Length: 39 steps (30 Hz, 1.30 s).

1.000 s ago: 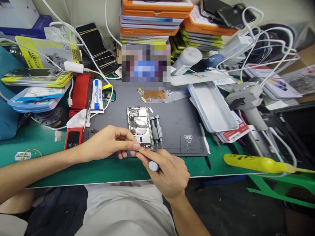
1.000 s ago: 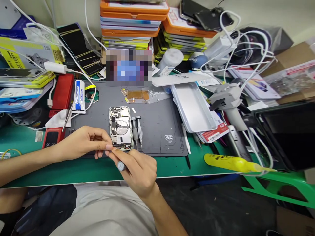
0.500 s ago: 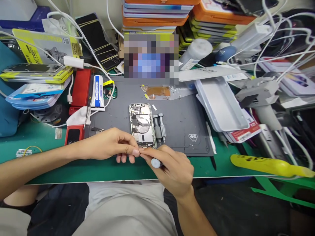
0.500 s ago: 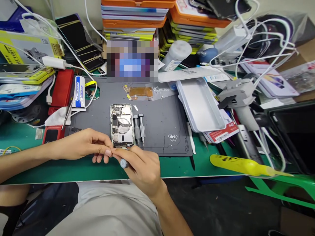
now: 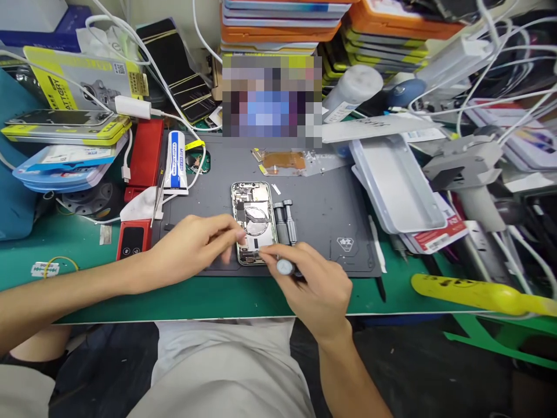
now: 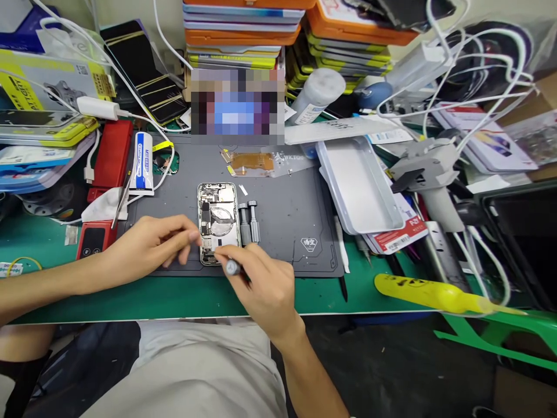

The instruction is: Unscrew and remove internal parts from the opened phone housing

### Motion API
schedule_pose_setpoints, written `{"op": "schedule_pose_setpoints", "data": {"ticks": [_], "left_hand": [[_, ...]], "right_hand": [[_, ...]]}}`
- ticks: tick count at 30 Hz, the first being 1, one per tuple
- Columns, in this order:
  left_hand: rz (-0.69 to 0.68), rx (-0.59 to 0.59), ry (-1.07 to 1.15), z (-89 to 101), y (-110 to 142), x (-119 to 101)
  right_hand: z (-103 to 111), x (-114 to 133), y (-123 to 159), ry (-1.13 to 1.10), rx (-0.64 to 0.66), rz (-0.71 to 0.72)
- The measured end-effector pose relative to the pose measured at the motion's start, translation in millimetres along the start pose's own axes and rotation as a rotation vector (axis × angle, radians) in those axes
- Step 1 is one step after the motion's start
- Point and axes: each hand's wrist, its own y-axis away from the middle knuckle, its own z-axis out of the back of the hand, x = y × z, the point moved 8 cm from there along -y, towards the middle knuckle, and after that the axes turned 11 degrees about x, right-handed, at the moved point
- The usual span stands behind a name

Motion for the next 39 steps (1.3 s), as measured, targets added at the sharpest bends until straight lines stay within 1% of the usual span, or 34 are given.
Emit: {"op": "schedule_pose_setpoints", "data": {"ticks": [2, 5, 6, 8, 10, 13, 17, 19, 25, 32, 39], "left_hand": [[-0.092, -0.185, -0.336, 7.0, 6.2, -11.4], [-0.274, -0.353, -0.817, -4.0, 15.2, -27.6], [-0.327, -0.4, -0.936, -9.2, 18.1, -30.9], [-0.41, -0.485, -1.069, -16.4, 23.3, -35.2], [-0.458, -0.53, -1.114, -19.7, 26.8, -38.0], [-0.5, -0.562, -1.167, -22.7, 30.7, -42.3], [-0.572, -0.587, -1.197, -27.4, 35.9, -45.6], [-0.579, -0.591, -1.189, -27.9, 36.8, -44.3], [-0.582, -0.568, -1.191, -28.5, 36.0, -42.1], [-0.587, -0.514, -1.226, -32.2, 34.2, -40.8], [-0.646, -0.505, -1.272, -38.2, 37.9, -42.3]], "right_hand": [[-1.8, -3.6, -1.8, 0.059, -0.005, -0.022], [-9.0, -4.8, -5.1, 0.097, 0.027, -0.02], [-11.7, -4.8, -6.1, 0.102, 0.042, -0.023], [-16.0, -4.4, -7.9, 0.117, 0.067, -0.034], [-17.5, -4.0, -9.6, 0.14, 0.069, -0.047], [-17.2, -3.5, -12.3, 0.135, 0.066, -0.05], [-16.8, -4.0, -13.4, 0.095, 0.11, -0.06], [-16.4, -3.5, -11.5, 0.074, 0.137, -0.066], [-16.1, 0.2, -3.6, 0.066, 0.181, -0.072], [-16.6, 0.4, -4.6, 0.062, 0.215, -0.095], [-15.6, 1.4, -6.8, 0.085, 0.241, -0.106]]}}
